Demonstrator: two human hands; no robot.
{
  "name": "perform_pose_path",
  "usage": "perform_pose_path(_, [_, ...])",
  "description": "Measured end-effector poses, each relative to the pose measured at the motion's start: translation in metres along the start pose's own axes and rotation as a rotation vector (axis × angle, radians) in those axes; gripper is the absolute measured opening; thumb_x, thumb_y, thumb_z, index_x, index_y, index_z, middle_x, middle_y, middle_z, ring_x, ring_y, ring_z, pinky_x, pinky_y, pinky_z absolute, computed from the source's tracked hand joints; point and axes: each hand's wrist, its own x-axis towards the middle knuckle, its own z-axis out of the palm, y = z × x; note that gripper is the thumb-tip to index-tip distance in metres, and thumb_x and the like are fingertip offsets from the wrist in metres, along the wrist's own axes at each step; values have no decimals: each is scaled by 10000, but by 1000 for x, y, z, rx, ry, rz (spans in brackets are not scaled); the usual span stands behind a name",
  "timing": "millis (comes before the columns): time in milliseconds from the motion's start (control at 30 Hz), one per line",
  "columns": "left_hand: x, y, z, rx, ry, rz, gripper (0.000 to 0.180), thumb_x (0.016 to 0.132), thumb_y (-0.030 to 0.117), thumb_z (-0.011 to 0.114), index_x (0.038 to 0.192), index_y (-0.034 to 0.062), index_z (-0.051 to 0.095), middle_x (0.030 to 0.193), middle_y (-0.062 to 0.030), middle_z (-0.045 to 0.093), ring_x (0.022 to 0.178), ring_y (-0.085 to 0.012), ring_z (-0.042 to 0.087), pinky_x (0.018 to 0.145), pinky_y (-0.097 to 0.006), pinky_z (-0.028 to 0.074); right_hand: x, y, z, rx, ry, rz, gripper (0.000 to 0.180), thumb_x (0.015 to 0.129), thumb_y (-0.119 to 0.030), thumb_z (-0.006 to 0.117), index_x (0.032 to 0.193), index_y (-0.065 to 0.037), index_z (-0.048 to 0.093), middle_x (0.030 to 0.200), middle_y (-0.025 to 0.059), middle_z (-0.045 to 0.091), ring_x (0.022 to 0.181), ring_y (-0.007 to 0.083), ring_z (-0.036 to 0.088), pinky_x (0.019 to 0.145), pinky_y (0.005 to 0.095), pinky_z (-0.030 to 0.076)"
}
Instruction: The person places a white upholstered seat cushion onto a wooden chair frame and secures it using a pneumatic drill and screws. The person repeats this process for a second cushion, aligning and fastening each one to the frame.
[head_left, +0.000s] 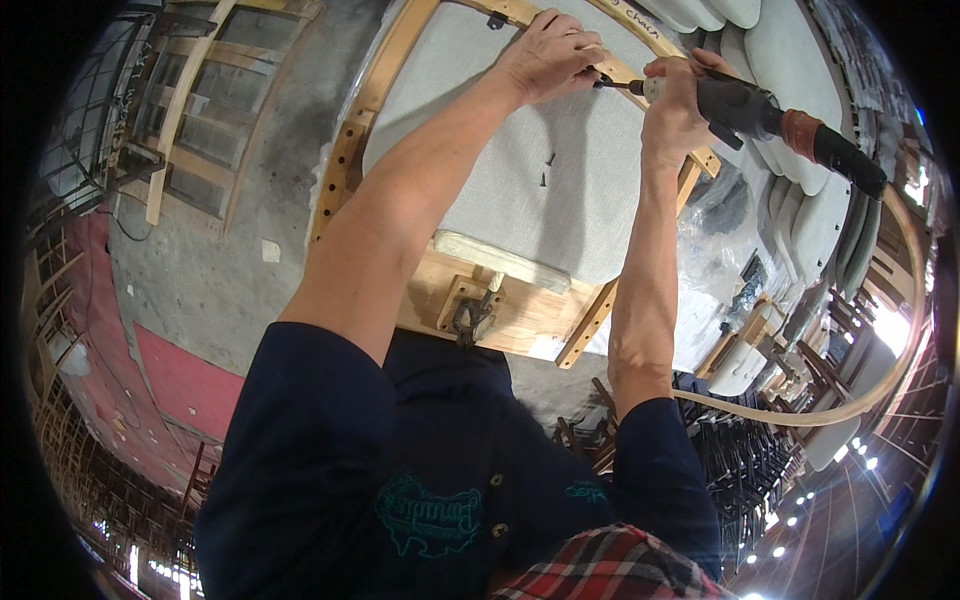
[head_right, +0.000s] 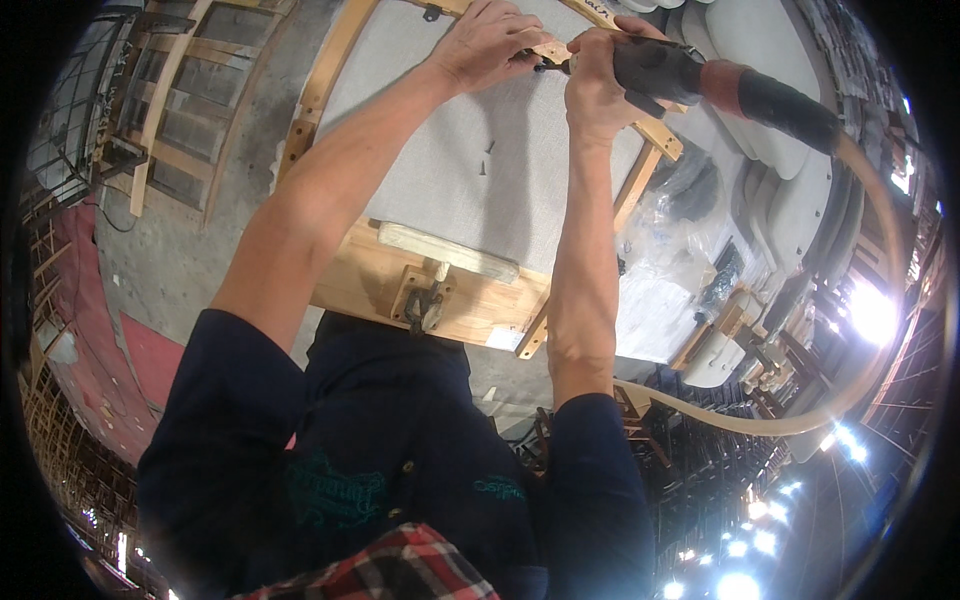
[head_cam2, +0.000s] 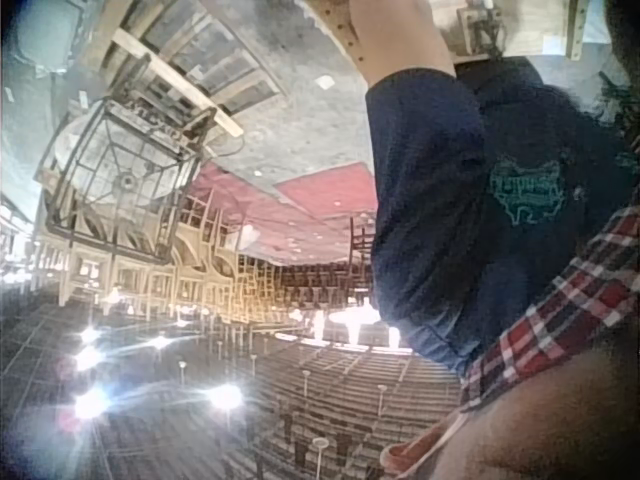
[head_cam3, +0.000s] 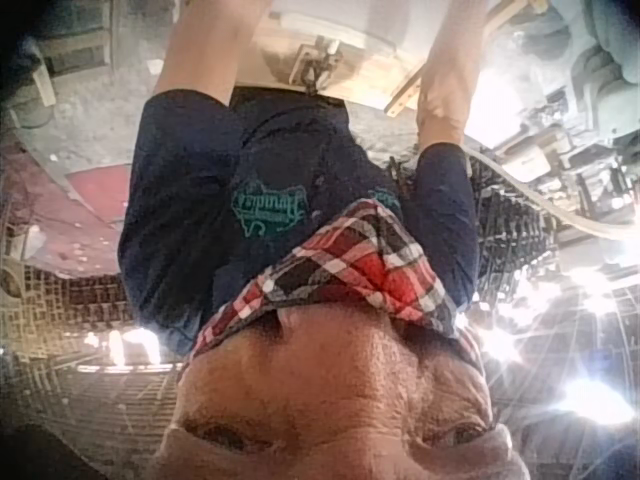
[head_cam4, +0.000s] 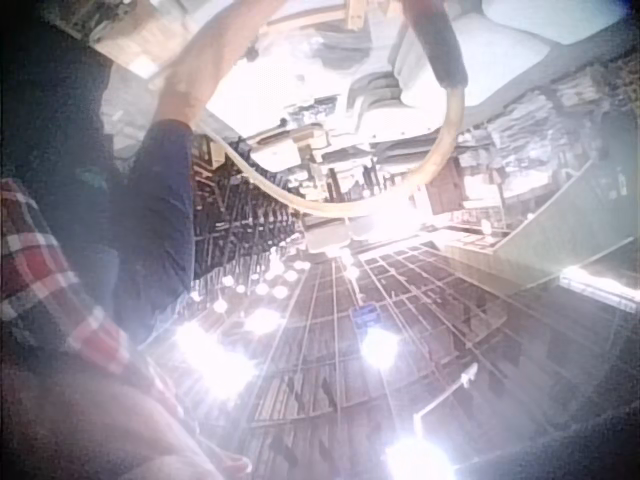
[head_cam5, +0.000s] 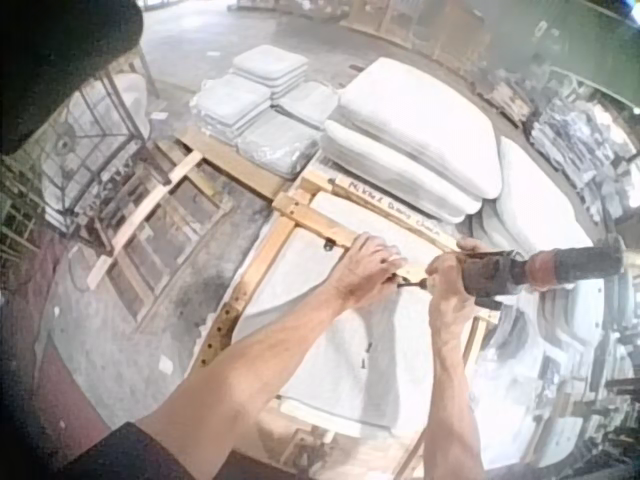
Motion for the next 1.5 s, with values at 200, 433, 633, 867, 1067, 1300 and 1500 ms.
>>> perform_pose_path(200, [-2, -4, 8, 10, 51, 39, 357, 842, 339, 794, 1167, 291, 656, 1214, 80, 658, 1152, -180, 578, 1078, -418, 406, -1, -36, 15, 515, 248, 618, 63, 839, 34, 630, 875, 8, 584, 621, 27, 675, 635, 108, 642, 771, 244, 512])
perform_pose_path(433, [-1, -4, 10, -16, 50, 37, 360, 849, 338, 787, 1172, 297, 633, 1218, 74, 653, 1146, -193, 577, 1066, -431, 405, -6, -23, 16, 303, 163, 425, 209, 826, -39, 558, 659, -67, 680, 646, -6, 672, 862, 155, 608, 941, 349, 478])
perform_pose_path(633, [-2, -6, 7, -1, 57, 53, 350, 850, 342, 786, 1163, 290, 639, 1201, 78, 652, 1141, -190, 573, 1072, -426, 400, -3, -36, 18, 368, 180, 558, 167, 828, -36, 581, 686, -53, 666, 659, -2, 670, 818, 136, 609, 844, 305, 475])
perform_pose_path(867, [-1, -3, 9, 30, 21, 31, 359, 837, 374, 795, 1154, 290, 650, 1206, 82, 648, 1152, -186, 569, 1085, -418, 393, -10, -20, 21, 503, 241, 540, 29, 835, 11, 642, 822, 17, 617, 644, 47, 675, 616, 132, 639, 665, 258, 504])
perform_pose_path(1067, [-3, -6, 9, 50, 21, 42, 344, 859, 401, 767, 1170, 303, 660, 1235, 84, 648, 1183, -186, 563, 1114, -412, 375, -1, -39, 22, 580, 256, 710, 169, 873, -69, 601, 715, -32, 646, 656, -1, 687, 766, 117, 624, 909, 305, 471])
perform_pose_path(1300, [0, -1, 1, 39, -26, 1, 347, 831, 384, 786, 1155, 300, 691, 1238, 81, 657, 1178, -181, 569, 1110, -414, 384, -7, -32, 16, 377, 165, 621, 128, 879, -76, 606, 772, -37, 664, 674, 19, 688, 809, 133, 631, 906, 305, 471])
perform_pose_path(1500, [-2, -7, 9, -15, 87, 46, 421, 807, 343, 816, 1195, 318, 654, 1213, 88, 658, 1172, -185, 570, 1104, -414, 391, -5, -39, 23, 444, 205, 646, 188, 850, -87, 602, 685, -78, 691, 714, 12, 684, 850, 155, 625, 871, 284, 463])
